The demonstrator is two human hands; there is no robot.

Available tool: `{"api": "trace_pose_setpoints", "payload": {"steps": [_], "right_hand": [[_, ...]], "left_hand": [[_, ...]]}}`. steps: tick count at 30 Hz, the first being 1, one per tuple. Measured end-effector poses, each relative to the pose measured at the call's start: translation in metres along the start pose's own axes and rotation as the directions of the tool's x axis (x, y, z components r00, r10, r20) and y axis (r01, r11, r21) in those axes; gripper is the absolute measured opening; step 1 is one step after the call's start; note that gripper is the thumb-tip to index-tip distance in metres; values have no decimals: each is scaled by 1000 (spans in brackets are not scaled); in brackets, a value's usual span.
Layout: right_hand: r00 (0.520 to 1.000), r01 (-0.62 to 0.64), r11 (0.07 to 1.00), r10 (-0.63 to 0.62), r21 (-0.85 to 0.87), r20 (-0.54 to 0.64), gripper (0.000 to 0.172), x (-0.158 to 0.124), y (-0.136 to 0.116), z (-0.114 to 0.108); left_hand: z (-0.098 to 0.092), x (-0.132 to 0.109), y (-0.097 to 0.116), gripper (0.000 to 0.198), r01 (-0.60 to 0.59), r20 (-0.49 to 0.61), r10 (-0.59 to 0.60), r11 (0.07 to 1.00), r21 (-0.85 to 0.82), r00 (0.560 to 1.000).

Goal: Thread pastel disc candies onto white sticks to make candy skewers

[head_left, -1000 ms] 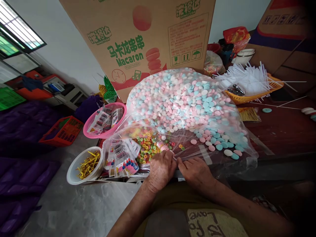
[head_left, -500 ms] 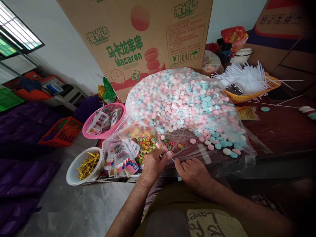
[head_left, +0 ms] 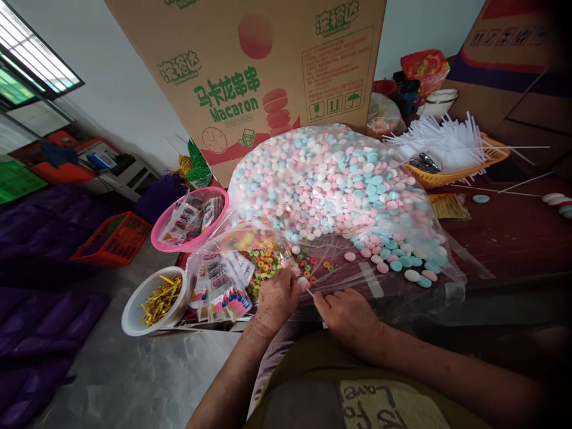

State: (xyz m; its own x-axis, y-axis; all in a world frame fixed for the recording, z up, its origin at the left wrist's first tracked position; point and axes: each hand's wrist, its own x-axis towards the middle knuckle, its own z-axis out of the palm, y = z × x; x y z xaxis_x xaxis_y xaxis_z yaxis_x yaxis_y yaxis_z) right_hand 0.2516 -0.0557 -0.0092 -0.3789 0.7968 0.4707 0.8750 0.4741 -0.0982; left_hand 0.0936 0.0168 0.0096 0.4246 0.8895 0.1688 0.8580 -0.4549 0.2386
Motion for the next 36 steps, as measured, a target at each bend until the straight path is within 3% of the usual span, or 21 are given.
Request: {"api": "trace_pose_setpoints", "payload": {"steps": [1,2,3,5,7,8,10,13,18,20,23,25,27,28,33,36], "right_hand": [[985,-150,976,134,161,105,19,1,-1,-3],[935,-327,883,251,336,250,23,1,-2,-6],[852,-506,708,320,492,415,27,2,-3,-9],[660,-751,207,282,627,697,31,4,-3,-14],[539,-795,-230,155,561,828,29,4,-1,-16],[518,-772,-369,107,517,849,29,4,0,-16],[524,-720,-502,59,479,850,32,3,0,-13],[553,-706,-458,119,539,825,31,4,-3,-10],[552,-745,-204,345,635,759,36,10,-10,-16],[597,-738,-71,397,672,697,35,11,-10,-17],[701,-667,173,473,725,533,32,8,-7,-12],[731,-642,274,499,716,465,30,6,-5,-9],[736,-647,260,461,717,496,30,6,-1,-10],[728,-657,206,423,726,539,31,6,1,-11],[637,-703,-240,206,669,743,40,14,13,-23],[606,-717,-301,177,629,775,35,14,12,-20]], "left_hand": [[3,-2,-1,11,-4,-54,2,999,-43,999],[6,-4,-1,10,-19,-113,10,996,-84,994],[9,-6,-1,8,-44,-170,23,992,-119,985],[14,-9,1,6,-87,-255,43,983,-164,966],[19,-11,4,9,-126,-302,64,974,-191,951],[20,-12,5,10,-143,-320,73,969,-202,945],[21,-13,8,9,-173,-353,85,959,-227,932],[20,-14,11,10,-215,-388,113,949,-232,915],[18,-17,14,12,-313,-412,235,941,-130,880],[18,-16,14,12,-275,-430,182,947,-164,884],[18,-15,18,10,-143,-452,-25,932,-333,891],[18,-15,20,8,-108,-432,-94,901,-420,897],[20,-17,20,8,-119,-393,-88,873,-472,915],[21,-17,20,8,-129,-376,-75,863,-489,924],[27,-21,15,11,-223,-365,10,807,-547,931],[26,-21,16,11,-164,-325,-72,750,-641,943]]}}
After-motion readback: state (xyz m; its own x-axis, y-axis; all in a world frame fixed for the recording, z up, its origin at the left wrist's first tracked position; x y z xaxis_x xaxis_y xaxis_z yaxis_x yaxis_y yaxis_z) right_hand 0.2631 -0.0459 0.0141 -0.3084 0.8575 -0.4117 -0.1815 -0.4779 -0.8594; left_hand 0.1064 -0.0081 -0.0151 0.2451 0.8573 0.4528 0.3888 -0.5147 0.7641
